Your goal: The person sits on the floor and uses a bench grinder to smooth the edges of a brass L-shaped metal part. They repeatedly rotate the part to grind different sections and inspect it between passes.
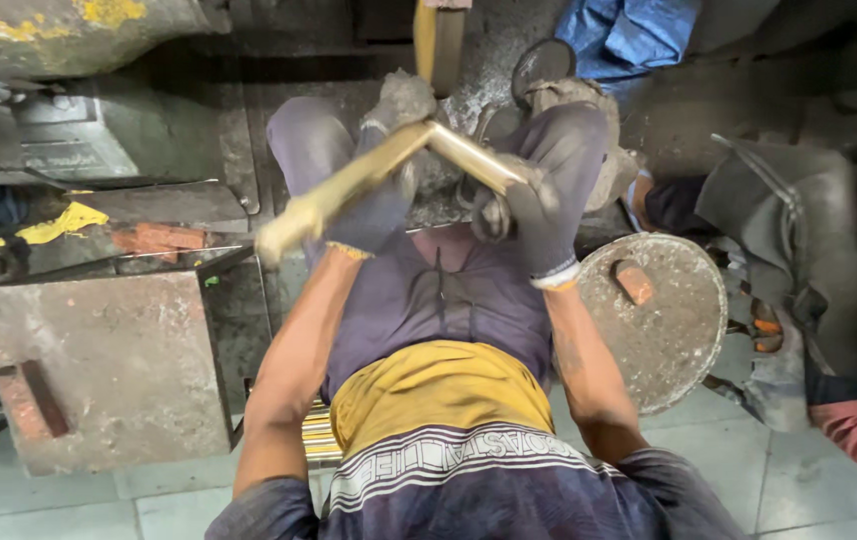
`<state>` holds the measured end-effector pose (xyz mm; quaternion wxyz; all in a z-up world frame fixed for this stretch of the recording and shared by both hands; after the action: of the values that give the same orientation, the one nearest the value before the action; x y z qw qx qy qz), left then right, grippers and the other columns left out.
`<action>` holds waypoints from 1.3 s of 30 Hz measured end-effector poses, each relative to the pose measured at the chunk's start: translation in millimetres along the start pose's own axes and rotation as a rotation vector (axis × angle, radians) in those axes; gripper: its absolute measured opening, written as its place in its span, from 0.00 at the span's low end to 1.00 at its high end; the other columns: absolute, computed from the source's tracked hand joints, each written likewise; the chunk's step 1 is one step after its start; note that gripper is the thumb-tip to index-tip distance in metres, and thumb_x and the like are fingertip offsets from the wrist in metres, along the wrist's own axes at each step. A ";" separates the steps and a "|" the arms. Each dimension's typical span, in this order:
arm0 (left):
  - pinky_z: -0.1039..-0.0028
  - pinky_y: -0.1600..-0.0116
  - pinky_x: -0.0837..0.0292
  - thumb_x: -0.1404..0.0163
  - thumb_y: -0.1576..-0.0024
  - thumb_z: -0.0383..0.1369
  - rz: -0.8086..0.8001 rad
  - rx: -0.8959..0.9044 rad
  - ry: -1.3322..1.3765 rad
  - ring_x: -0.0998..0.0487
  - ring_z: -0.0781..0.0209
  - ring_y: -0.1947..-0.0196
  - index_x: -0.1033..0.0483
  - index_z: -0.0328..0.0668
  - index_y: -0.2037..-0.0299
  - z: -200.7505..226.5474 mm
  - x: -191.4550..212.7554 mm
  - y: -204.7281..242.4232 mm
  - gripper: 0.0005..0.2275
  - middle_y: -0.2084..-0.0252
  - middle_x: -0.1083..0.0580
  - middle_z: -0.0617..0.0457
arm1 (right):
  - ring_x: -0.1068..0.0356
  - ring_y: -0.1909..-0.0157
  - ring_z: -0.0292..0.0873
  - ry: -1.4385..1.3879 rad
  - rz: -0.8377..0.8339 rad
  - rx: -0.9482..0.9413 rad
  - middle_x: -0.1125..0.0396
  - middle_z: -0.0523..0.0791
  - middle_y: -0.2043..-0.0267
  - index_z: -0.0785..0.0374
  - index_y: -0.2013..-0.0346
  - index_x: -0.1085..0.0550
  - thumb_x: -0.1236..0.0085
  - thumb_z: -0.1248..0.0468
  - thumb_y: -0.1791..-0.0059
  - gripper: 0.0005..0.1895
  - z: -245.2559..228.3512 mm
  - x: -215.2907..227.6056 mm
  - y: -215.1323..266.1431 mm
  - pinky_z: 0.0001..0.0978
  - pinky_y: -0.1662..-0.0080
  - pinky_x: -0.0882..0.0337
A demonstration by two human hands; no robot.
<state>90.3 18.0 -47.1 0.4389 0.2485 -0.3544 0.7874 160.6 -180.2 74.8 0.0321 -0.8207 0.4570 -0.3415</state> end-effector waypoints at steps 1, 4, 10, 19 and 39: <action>0.56 0.59 0.28 0.48 0.34 0.35 -0.024 -0.004 0.004 0.21 0.42 0.63 0.25 0.40 0.47 0.7 3.1 7.3 0.10 0.58 0.23 0.39 | 0.31 0.60 0.41 -0.169 0.007 -0.201 0.30 0.49 0.58 0.72 0.45 0.27 0.54 0.69 0.41 0.12 11.7 2.0 8.3 0.34 0.56 0.31; 0.56 0.58 0.28 0.47 0.34 0.35 -0.083 -0.033 0.042 0.21 0.42 0.63 0.24 0.40 0.47 10.7 14.6 17.9 0.10 0.58 0.23 0.40 | 0.33 0.68 0.36 -0.409 0.004 -0.533 0.30 0.45 0.67 0.72 0.45 0.25 0.53 0.67 0.44 0.17 26.1 2.6 32.5 0.32 0.63 0.33; 0.57 0.56 0.27 0.46 0.35 0.35 -0.130 -0.103 0.086 0.20 0.44 0.61 0.23 0.40 0.48 36.0 53.9 11.4 0.10 0.58 0.22 0.42 | 0.34 0.63 0.34 -0.031 -0.112 -0.236 0.30 0.45 0.61 0.70 0.43 0.24 0.53 0.69 0.43 0.15 -14.6 9.6 22.7 0.30 0.60 0.33; 0.58 0.53 0.26 0.43 0.35 0.35 0.002 -0.174 0.034 0.20 0.47 0.59 0.22 0.41 0.50 62.2 99.1 8.9 0.09 0.57 0.22 0.45 | 0.31 0.56 0.35 -0.622 -0.287 -0.429 0.31 0.43 0.56 0.72 0.32 0.35 0.53 0.72 0.45 0.25 -41.8 -5.5 9.2 0.28 0.51 0.28; 0.68 0.60 0.24 0.41 0.40 0.28 -0.061 0.308 0.564 0.22 0.57 0.64 0.29 0.32 0.51 -44.1 51.4 -59.2 0.12 0.62 0.25 0.47 | 0.29 0.52 0.40 -0.204 -0.335 -0.424 0.29 0.49 0.51 0.66 0.37 0.30 0.47 0.65 0.46 0.22 69.6 -70.1 -40.2 0.30 0.48 0.30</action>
<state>112.9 100.2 -18.5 0.5006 0.0947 -0.0879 0.8560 206.4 -120.8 -1.0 -0.1514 -0.9032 0.3706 -0.1547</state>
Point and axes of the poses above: each hand's wrist, its own y-axis away from the middle knuckle, its own x-axis out of the back of the hand, z = x × y, the point moved 9 cm from there along -y, towards the middle knuckle
